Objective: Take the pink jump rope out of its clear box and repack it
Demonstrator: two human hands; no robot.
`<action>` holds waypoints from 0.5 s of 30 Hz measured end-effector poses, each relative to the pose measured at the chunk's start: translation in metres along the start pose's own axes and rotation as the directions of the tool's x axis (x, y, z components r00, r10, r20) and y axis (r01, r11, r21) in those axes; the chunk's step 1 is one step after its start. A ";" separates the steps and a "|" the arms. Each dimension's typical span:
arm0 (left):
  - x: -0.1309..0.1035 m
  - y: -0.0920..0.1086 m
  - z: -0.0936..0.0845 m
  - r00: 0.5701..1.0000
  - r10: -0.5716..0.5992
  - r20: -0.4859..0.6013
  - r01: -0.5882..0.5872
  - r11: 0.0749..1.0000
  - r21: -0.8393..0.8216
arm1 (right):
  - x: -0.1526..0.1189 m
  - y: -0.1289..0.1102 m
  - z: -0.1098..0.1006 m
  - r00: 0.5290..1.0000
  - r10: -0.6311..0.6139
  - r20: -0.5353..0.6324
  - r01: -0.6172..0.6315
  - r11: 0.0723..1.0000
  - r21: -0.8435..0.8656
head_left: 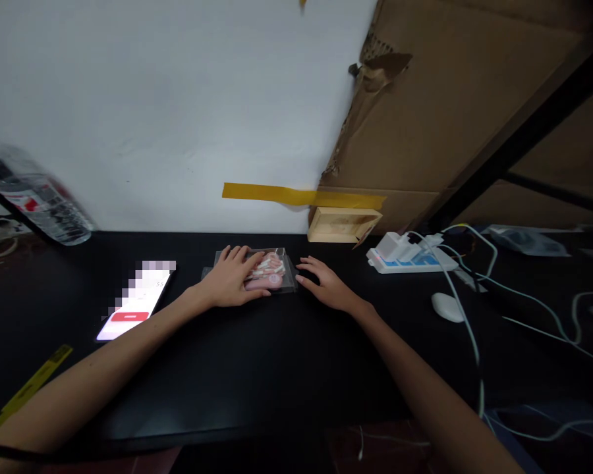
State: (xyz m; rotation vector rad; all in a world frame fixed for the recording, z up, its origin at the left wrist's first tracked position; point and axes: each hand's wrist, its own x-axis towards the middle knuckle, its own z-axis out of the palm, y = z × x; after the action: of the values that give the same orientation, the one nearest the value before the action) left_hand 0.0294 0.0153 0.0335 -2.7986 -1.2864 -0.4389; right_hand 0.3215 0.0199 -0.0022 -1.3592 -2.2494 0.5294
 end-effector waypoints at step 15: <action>0.001 0.002 0.000 1.000 -0.012 -0.011 0.012 1.000 0.003 | 0.001 -0.016 -0.011 0.998 -0.037 0.052 0.021 0.961 0.277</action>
State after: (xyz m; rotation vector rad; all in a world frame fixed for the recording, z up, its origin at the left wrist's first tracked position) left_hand 0.0313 0.0147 0.0336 -2.7837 -1.3006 -0.4515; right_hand 0.3156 0.0149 0.0162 -1.1806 -2.1388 0.8471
